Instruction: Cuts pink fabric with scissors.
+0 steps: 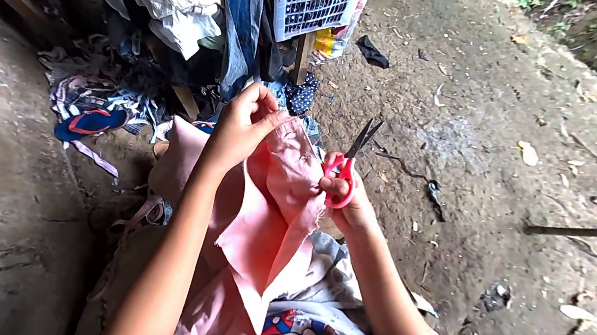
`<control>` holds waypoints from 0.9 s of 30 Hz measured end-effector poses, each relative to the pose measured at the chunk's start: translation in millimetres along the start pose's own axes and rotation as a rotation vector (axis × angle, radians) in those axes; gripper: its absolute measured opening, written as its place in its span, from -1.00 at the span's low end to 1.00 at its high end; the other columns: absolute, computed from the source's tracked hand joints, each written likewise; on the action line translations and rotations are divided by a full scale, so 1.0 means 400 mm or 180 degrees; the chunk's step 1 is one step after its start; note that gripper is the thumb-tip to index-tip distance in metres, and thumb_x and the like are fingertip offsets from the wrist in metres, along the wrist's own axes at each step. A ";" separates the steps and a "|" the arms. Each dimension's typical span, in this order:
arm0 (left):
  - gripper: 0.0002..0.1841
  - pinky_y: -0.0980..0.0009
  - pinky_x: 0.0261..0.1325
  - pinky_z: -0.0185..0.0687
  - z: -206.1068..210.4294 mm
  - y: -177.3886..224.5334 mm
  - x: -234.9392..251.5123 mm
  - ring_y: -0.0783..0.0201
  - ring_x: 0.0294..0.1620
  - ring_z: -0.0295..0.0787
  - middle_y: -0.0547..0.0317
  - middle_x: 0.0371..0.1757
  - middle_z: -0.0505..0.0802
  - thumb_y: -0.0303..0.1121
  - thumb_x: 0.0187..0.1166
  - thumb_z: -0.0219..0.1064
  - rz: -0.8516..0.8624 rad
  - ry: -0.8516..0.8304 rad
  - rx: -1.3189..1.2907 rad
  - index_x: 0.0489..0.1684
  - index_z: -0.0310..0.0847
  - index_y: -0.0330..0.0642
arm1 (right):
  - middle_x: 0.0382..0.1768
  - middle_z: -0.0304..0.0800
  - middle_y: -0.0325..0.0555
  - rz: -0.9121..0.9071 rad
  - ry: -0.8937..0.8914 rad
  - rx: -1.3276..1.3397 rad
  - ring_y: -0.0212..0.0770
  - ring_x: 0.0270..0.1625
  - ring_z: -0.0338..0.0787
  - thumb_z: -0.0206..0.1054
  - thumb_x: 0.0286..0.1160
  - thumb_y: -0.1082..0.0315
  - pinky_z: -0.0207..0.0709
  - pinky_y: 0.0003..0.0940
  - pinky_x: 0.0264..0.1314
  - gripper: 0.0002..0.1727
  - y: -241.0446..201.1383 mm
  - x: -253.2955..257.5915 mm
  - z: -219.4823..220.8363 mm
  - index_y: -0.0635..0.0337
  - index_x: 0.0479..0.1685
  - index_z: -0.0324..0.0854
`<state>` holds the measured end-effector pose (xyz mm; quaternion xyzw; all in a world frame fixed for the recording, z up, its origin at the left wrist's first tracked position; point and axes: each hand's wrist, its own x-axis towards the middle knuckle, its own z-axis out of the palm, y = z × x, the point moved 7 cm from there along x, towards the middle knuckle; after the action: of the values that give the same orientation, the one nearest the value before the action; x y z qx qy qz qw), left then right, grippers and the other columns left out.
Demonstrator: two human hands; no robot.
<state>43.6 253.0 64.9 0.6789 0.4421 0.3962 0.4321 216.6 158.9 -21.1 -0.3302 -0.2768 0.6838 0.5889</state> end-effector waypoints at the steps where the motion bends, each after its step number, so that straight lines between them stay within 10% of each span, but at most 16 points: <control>1: -0.83 0.59 -0.17 0.56 -0.005 0.000 -0.003 0.58 -0.35 0.60 0.25 -0.36 0.68 -0.46 0.57 0.37 0.0019 0.0043 -0.0012 -0.07 0.51 -0.34 | -0.51 0.77 -0.34 0.0041 -0.0008 0.0021 -0.53 -0.51 0.72 0.59 0.11 0.42 0.64 -0.60 -0.40 -0.72 0.005 0.000 0.003 -0.13 -0.23 0.69; 8: -0.81 0.59 -0.18 0.57 -0.015 -0.005 -0.017 0.57 -0.36 0.59 0.25 -0.36 0.66 -0.47 0.56 0.37 0.0023 0.0151 -0.0120 -0.06 0.48 -0.36 | -0.46 0.79 -0.36 0.0152 -0.0094 0.0018 -0.52 -0.44 0.76 0.63 0.14 0.31 0.68 -0.58 -0.31 -0.74 0.022 -0.003 0.016 -0.12 -0.22 0.70; 12: -0.88 0.66 -0.14 0.54 -0.032 -0.017 -0.021 0.66 -0.33 0.57 0.35 -0.36 0.62 -0.53 0.60 0.29 0.0068 0.0300 -0.0442 -0.09 0.43 -0.30 | -0.15 0.86 -0.58 -0.0327 -0.0575 -0.0635 -0.64 -0.16 0.79 0.70 0.11 0.00 0.68 -0.63 -0.04 -0.46 0.009 -0.014 0.042 -0.27 0.10 0.57; 16: -0.85 0.67 -0.05 0.59 -0.065 -0.040 -0.045 0.72 -0.28 0.59 0.53 -0.35 0.60 -0.58 0.62 0.21 0.0017 0.0531 -0.0891 -0.13 0.35 -0.11 | 0.04 0.81 -0.58 -0.0603 -0.0864 -0.0978 -0.58 0.05 0.80 0.74 0.08 0.18 0.72 -0.53 0.18 -0.35 0.014 -0.021 0.058 -0.22 0.23 0.52; 22: -0.87 0.61 0.02 0.66 -0.108 -0.090 -0.095 0.69 -0.25 0.66 0.53 -0.33 0.66 -0.55 0.69 0.17 -0.0277 0.0904 -0.0973 -0.12 0.34 -0.08 | -0.18 0.85 -0.54 -0.1115 -0.0524 -0.1034 -0.60 -0.17 0.80 0.64 0.17 0.33 0.72 -0.59 -0.07 -0.57 -0.015 -0.004 0.077 -0.28 0.02 0.64; 27: -0.64 0.47 0.12 0.64 -0.083 -0.043 -0.205 0.48 0.11 0.65 0.24 0.10 0.68 -0.15 0.67 0.31 -0.0030 0.1022 -0.0226 0.26 0.44 -0.16 | -0.21 0.83 -0.51 -0.1110 -0.0594 -0.0983 -0.58 -0.21 0.79 0.65 0.20 0.30 0.72 -0.60 -0.12 -0.56 -0.033 0.006 0.088 -0.28 0.07 0.63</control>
<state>-15.6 187.8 46.4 0.5891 0.4943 0.5129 0.3815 197.0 163.9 10.8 -0.2990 -0.4839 0.5489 0.6125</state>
